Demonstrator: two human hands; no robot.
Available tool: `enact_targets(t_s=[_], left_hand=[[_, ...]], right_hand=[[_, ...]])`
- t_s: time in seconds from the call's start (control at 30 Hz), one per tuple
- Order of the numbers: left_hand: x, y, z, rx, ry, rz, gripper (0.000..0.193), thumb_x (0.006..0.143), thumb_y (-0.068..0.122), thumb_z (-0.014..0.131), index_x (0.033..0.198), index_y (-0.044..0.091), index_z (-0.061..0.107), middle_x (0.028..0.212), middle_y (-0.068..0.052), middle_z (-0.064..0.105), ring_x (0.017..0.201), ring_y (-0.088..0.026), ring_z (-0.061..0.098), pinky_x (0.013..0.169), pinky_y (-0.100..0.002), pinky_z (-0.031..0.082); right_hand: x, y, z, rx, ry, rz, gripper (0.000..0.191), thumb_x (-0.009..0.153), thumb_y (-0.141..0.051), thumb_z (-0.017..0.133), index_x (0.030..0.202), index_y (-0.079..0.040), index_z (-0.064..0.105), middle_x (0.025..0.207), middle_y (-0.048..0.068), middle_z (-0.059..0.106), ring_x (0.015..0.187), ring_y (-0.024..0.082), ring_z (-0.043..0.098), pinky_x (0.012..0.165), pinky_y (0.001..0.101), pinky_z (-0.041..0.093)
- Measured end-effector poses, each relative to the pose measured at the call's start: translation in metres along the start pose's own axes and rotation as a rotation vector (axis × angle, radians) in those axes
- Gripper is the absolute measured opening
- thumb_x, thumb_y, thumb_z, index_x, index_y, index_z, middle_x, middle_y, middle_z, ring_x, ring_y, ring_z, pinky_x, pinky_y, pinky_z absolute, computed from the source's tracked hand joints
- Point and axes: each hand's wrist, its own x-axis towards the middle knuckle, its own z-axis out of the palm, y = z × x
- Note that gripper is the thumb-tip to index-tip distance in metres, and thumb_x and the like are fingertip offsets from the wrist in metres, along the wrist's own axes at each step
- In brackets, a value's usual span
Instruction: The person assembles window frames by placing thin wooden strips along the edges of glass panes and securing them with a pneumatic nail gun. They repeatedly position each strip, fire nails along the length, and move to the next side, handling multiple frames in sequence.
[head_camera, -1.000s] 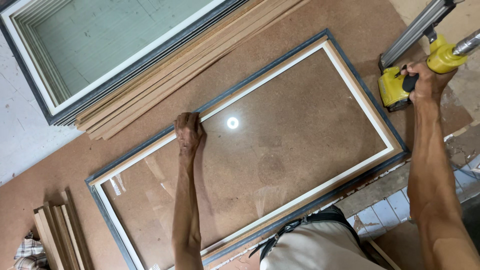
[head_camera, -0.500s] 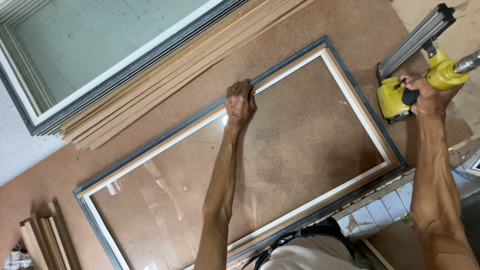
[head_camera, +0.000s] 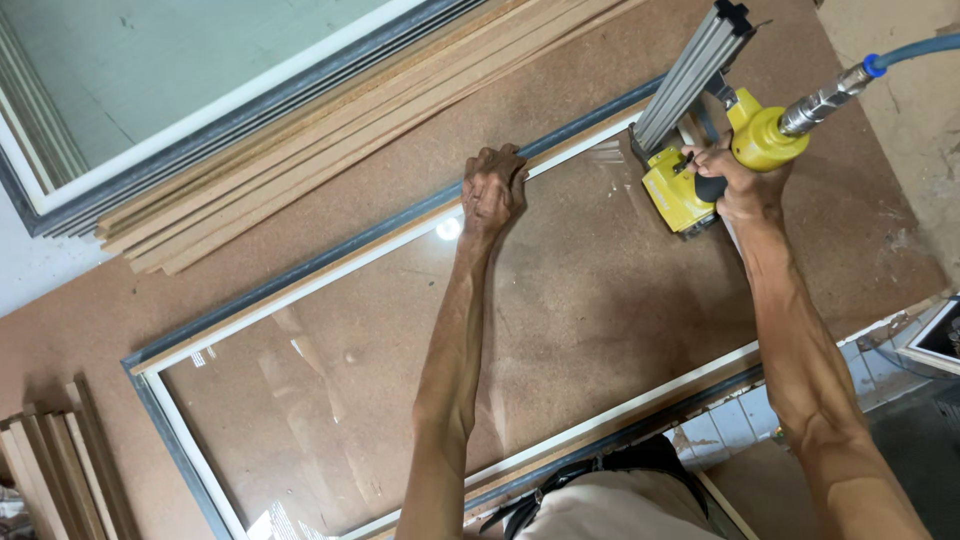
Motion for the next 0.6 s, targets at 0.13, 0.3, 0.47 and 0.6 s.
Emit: enact_targets(t_s=[0.13, 0.3, 0.47, 0.6], left_hand=[[-0.001, 0.0, -0.002, 0.004, -0.007, -0.001, 0.013, 0.085, 0.006, 0.074, 0.098, 0.003, 0.074, 0.106, -0.011, 0.073, 0.096, -0.028, 0.064, 0.086, -0.042, 0.047], [-0.001, -0.001, 0.0, -0.002, -0.054, -0.048, 0.012, 0.084, 0.006, 0.074, 0.096, 0.002, 0.074, 0.103, -0.011, 0.074, 0.094, -0.029, 0.064, 0.085, -0.042, 0.047], [-0.001, -0.002, 0.003, 0.015, -0.045, -0.057, 0.013, 0.082, 0.005, 0.075, 0.095, 0.002, 0.076, 0.103, -0.012, 0.075, 0.093, -0.028, 0.064, 0.084, -0.043, 0.047], [-0.001, -0.003, 0.009, 0.021, -0.039, -0.075, 0.012, 0.084, 0.006, 0.075, 0.096, 0.003, 0.077, 0.101, -0.01, 0.076, 0.09, -0.025, 0.065, 0.084, -0.043, 0.047]], right_hand=[[0.003, 0.0, 0.014, -0.064, 0.004, 0.041, 0.014, 0.083, 0.007, 0.067, 0.091, -0.002, 0.059, 0.074, 0.01, 0.064, 0.067, 0.023, 0.068, 0.093, 0.0466, 0.066], [0.005, 0.005, 0.019, -0.094, -0.001, 0.03, 0.012, 0.082, 0.007, 0.066, 0.088, -0.001, 0.061, 0.077, 0.011, 0.065, 0.07, 0.025, 0.068, 0.088, 0.0471, 0.065], [0.002, 0.011, 0.015, -0.068, 0.003, -0.001, 0.011, 0.086, 0.01, 0.067, 0.088, 0.0, 0.061, 0.074, 0.013, 0.064, 0.066, 0.024, 0.068, 0.086, 0.0456, 0.066], [0.0, 0.014, 0.008, -0.119, 0.048, 0.047, 0.013, 0.083, 0.007, 0.067, 0.087, -0.004, 0.06, 0.078, 0.01, 0.064, 0.076, 0.024, 0.073, 0.081, 0.0448, 0.067]])
